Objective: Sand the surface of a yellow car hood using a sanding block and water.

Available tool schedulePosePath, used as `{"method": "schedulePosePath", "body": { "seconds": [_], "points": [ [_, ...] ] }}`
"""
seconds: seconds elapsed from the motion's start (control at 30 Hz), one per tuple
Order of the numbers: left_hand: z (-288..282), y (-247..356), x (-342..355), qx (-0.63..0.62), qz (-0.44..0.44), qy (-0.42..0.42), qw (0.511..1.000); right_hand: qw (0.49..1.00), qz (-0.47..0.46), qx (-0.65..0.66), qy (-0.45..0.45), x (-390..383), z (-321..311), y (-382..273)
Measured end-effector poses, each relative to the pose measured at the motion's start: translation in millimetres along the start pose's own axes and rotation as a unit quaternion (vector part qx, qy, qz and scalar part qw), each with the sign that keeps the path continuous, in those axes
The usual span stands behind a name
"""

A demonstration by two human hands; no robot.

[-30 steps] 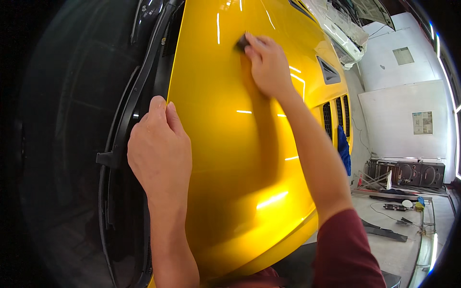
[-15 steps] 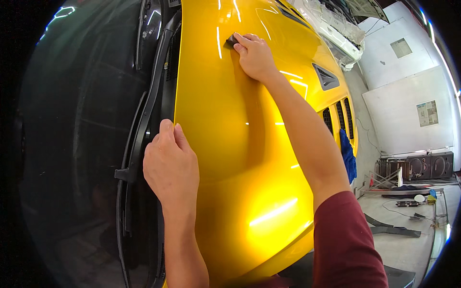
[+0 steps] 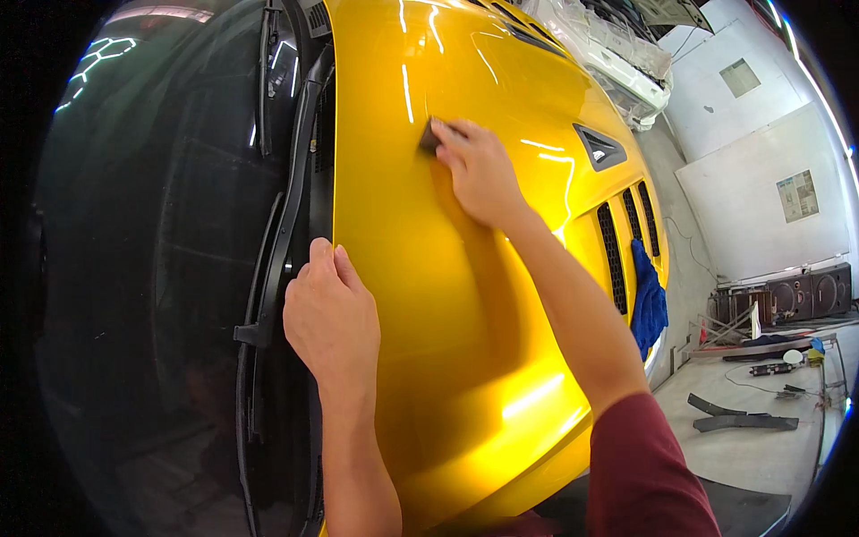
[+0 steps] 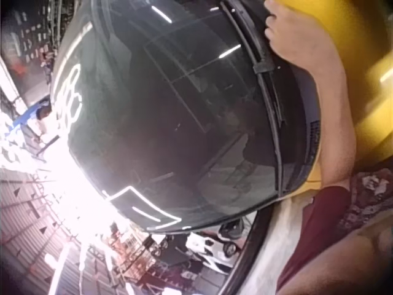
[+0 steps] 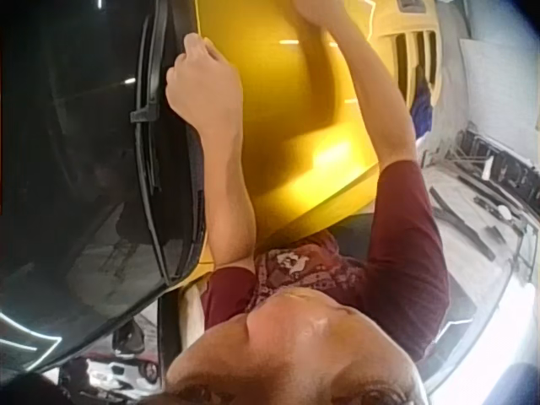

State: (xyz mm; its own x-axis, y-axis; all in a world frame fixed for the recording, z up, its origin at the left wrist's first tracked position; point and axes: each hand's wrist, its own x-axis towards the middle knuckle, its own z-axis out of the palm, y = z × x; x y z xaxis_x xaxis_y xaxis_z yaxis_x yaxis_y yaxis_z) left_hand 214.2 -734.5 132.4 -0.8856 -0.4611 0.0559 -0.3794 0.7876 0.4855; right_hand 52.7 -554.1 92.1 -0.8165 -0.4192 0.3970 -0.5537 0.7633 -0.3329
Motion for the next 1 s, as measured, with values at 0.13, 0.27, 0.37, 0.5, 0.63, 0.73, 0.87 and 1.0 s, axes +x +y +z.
{"method": "schedulePosePath", "body": {
  "seconds": [0.13,0.27,0.37,0.5,0.63,0.73,0.87,1.0],
  "points": [
    [-6.9,-5.0,-3.2,0.027,-0.007,0.001,1.0,0.999,-0.035,0.01,-0.002,-36.6,-12.4,-22.0],
    [-5.3,16.3,-1.3,-0.012,0.012,0.006,1.0,0.999,-0.029,-0.031,0.022,61.6,-6.2,44.6],
    [-3.2,9.4,0.2,-0.006,0.006,-0.012,1.0,0.999,-0.014,-0.028,0.018,34.1,-2.0,26.0],
    [-4.2,-11.4,-3.9,0.028,0.006,0.01,1.0,0.999,-0.031,-0.009,0.015,-47.7,-9.0,-33.0],
    [0.5,14.0,-4.9,-0.013,0.027,0.022,0.999,0.998,-0.042,-0.039,0.015,37.5,-10.8,34.9],
    [-0.4,15.1,-3.9,-0.022,0.008,-0.01,1.0,0.997,-0.043,-0.055,0.038,53.3,2.5,46.4],
    [-4.7,-7.1,4.9,0.061,0.006,-0.014,0.998,0.998,-0.037,-0.015,0.04,-37.4,3.8,-36.0],
    [-5.2,9.2,0.0,0.035,0.017,0.01,0.999,0.998,-0.064,-0.012,0.015,-13.4,-13.2,-5.3]
  ]
}}
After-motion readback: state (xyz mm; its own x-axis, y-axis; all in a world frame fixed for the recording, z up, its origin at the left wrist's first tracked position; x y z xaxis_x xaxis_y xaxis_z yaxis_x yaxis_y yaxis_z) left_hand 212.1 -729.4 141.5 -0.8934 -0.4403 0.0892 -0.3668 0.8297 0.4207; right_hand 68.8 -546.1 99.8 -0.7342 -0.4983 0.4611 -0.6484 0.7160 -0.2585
